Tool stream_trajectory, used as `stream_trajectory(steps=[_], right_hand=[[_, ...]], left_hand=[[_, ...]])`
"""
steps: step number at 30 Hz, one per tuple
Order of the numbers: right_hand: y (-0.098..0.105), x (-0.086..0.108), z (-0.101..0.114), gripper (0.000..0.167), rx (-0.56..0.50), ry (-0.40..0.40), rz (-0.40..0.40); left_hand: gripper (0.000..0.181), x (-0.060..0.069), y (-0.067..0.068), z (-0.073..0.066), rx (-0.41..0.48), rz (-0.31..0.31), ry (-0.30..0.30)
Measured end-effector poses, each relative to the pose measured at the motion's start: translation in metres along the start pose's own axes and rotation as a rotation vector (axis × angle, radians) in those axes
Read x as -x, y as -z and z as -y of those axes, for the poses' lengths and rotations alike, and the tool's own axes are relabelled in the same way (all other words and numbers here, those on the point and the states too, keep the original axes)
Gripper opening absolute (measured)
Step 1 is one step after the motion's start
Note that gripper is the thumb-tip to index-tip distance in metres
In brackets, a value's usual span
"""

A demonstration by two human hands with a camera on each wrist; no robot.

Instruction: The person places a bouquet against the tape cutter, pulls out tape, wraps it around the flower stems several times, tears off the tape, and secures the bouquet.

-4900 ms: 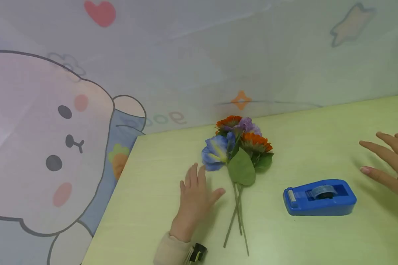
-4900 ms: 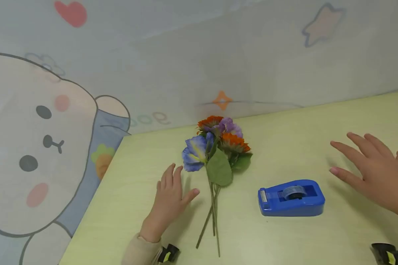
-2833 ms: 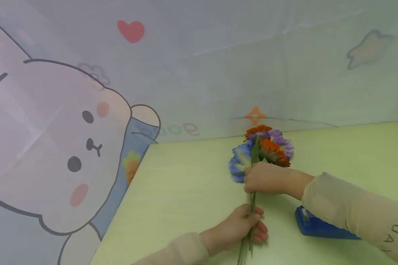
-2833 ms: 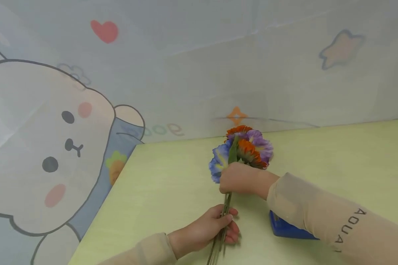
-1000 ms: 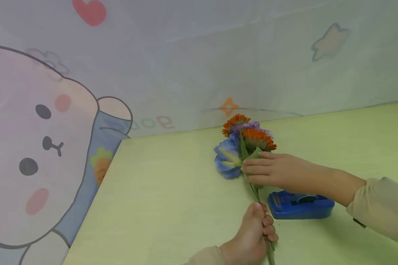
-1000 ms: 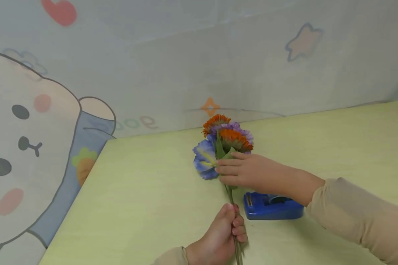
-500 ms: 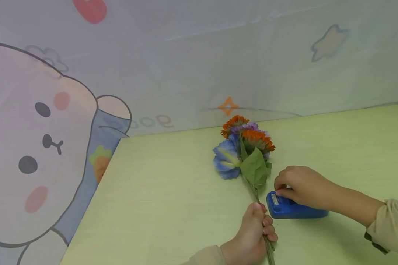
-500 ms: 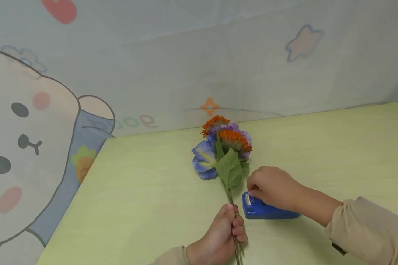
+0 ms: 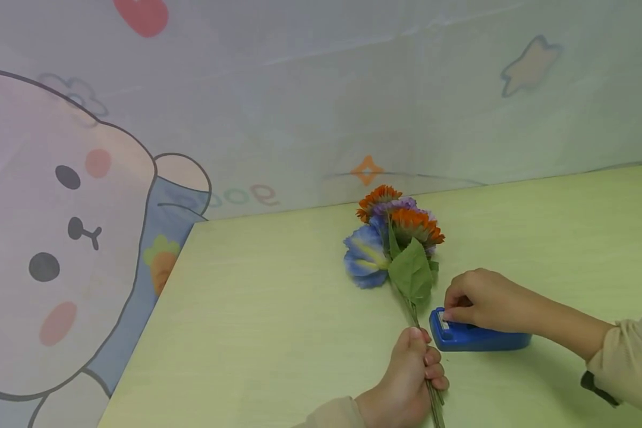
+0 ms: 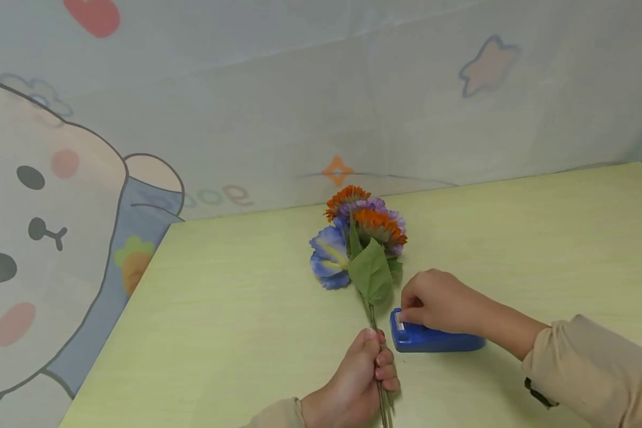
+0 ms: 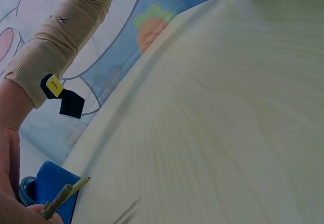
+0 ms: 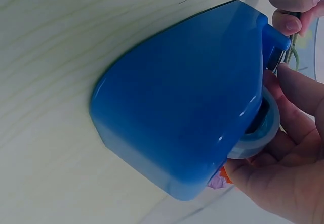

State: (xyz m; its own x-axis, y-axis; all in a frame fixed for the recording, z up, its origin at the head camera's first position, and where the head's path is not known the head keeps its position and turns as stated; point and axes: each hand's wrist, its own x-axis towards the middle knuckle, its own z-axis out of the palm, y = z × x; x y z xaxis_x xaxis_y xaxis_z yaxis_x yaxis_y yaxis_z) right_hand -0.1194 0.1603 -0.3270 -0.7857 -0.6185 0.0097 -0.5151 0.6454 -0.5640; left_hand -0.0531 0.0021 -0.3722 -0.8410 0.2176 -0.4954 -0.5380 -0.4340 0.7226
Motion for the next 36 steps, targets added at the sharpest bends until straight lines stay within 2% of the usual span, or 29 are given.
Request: stream_trajectory(steps=[17, 24, 31, 36], right_hand=[[-0.0005, -0.0020, -0.0012, 0.014, -0.048, -0.026, 0.014], [-0.0003, -0.0022, -0.0026, 0.014, -0.050, -0.032, 0.022], [0.0001, -0.0024, -0.0026, 0.014, -0.053, -0.024, 0.029], [0.0002, -0.0022, -0.0025, 0.014, -0.048, -0.016, 0.029]], left_hand=[[0.023, -0.0027, -0.0003, 0.0010, -0.016, -0.015, 0.003], [0.020, -0.0051, -0.0008, 0.0027, -0.079, -0.059, -0.025], [0.021, -0.0030, -0.0031, 0.0026, -0.143, -0.117, -0.023], [0.023, 0.0008, -0.0016, -0.0032, -0.172, -0.118, -0.042]])
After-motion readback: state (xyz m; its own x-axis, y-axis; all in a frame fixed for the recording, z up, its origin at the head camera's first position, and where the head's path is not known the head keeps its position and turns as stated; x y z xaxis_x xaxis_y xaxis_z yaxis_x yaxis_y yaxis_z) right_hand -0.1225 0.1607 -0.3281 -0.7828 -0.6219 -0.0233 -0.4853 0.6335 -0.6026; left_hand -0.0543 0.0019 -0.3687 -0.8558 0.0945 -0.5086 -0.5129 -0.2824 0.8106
